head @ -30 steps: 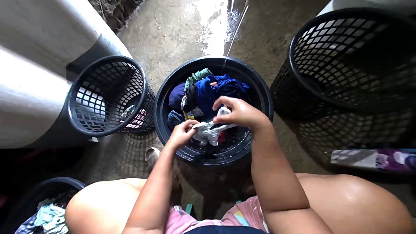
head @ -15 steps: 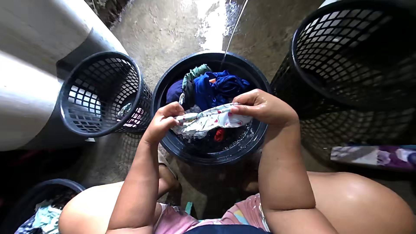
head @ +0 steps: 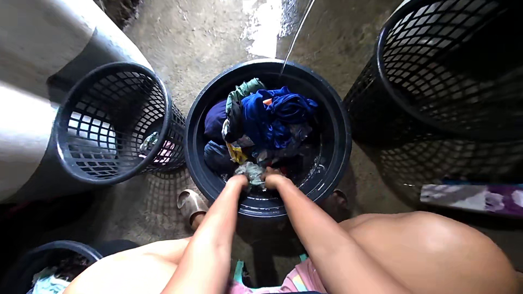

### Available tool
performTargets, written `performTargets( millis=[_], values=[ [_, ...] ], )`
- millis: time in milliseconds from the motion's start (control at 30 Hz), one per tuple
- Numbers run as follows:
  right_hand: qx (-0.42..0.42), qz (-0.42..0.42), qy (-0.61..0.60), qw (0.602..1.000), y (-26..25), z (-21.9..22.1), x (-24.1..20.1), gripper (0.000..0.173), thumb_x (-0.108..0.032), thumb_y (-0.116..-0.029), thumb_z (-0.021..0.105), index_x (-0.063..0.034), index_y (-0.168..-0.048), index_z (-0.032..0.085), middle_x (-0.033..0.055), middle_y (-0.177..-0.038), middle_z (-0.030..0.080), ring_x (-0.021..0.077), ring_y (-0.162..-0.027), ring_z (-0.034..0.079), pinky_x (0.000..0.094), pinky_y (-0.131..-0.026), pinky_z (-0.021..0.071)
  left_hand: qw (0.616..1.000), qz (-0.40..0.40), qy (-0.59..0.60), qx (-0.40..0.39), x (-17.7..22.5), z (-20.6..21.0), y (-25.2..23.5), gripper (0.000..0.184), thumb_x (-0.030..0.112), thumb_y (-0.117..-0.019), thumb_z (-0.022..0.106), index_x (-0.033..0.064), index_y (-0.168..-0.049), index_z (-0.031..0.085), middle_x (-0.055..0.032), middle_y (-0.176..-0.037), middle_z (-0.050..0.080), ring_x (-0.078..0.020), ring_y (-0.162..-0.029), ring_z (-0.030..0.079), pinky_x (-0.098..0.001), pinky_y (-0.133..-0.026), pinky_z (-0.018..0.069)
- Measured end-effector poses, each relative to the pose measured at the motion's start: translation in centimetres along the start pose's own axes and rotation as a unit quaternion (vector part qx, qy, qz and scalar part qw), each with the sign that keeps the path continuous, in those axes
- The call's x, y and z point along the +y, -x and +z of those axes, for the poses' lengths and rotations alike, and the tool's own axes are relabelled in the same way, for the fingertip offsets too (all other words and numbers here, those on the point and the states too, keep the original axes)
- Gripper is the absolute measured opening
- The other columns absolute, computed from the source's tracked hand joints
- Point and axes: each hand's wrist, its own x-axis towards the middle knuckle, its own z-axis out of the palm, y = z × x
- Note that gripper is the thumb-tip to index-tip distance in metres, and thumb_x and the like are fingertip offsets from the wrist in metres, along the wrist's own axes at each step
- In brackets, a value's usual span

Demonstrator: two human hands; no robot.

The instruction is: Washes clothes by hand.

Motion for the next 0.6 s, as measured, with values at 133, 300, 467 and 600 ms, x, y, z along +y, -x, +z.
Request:
performTargets(
  millis=[133, 300, 467, 600],
  values=[
    [-0.028, 0.029, 0.048, 0.998, -0.4, 0.5, 0.7, 0.051, -0.016, -0.0934, 0.070, -0.0038, -0.141, 0.060, 0.0253, -0.161, 0.036, 0.0479, -0.147, 0.035, 0.0686, -0.115, 0.0329, 0.999, 0.003, -0.001, -0.045, 0.8, 1.3, -0.5, 0.048, 0.026, -0.1012, 0.061, 0.0052, -0.144, 0.055, -0.0242, -0.144, 0.057, -0.0438, -0.135, 0.052, -0.0692, -0.107, 0.0412],
    [-0.046, 0.013, 0.031, 0.998, 0.8, -1.7, 0.7, 0.044, -0.024, -0.1009, 0.063, 0.0060, -0.133, 0.062, 0.0295, -0.145, 0.053, 0.0445, -0.140, 0.047, 0.0657, -0.113, 0.0363, 0.997, 0.073, 0.013, 0.011, -2.0, -1.4, 0.9, 0.038, 0.024, -0.1052, 0.054, 0.0038, -0.136, 0.063, -0.0256, -0.137, 0.061, -0.0427, -0.133, 0.055, -0.0645, -0.110, 0.0411],
    [-0.039, -0.159, -0.105, 0.981, 5.4, -7.1, 1.3, 0.029, -0.022, -0.1060, 0.059, 0.0030, -0.113, 0.071, 0.0216, -0.109, 0.069, 0.0300, -0.102, 0.064, 0.0528, -0.095, 0.0485, 0.976, 0.197, 0.079, 0.046, -5.4, -8.0, 9.5, 0.032, 0.022, -0.1078, 0.051, -0.0028, -0.106, 0.071, -0.0195, -0.104, 0.069, -0.0313, -0.099, 0.065, -0.0552, -0.092, 0.0485],
    [0.004, -0.422, -0.146, 0.895, 17.1, -12.8, -1.9, 0.026, -0.019, -0.1010, 0.064, -0.0043, -0.082, 0.073, -0.0012, -0.068, 0.065, 0.0033, -0.058, 0.057, 0.0249, -0.056, 0.0484, 0.914, 0.366, 0.021, 0.176, -5.4, -13.4, 22.4, 0.032, 0.032, -0.1003, 0.061, 0.0111, -0.082, 0.075, 0.0020, -0.093, 0.069, -0.0088, -0.083, 0.064, -0.0343, -0.075, 0.0556]
  ],
)
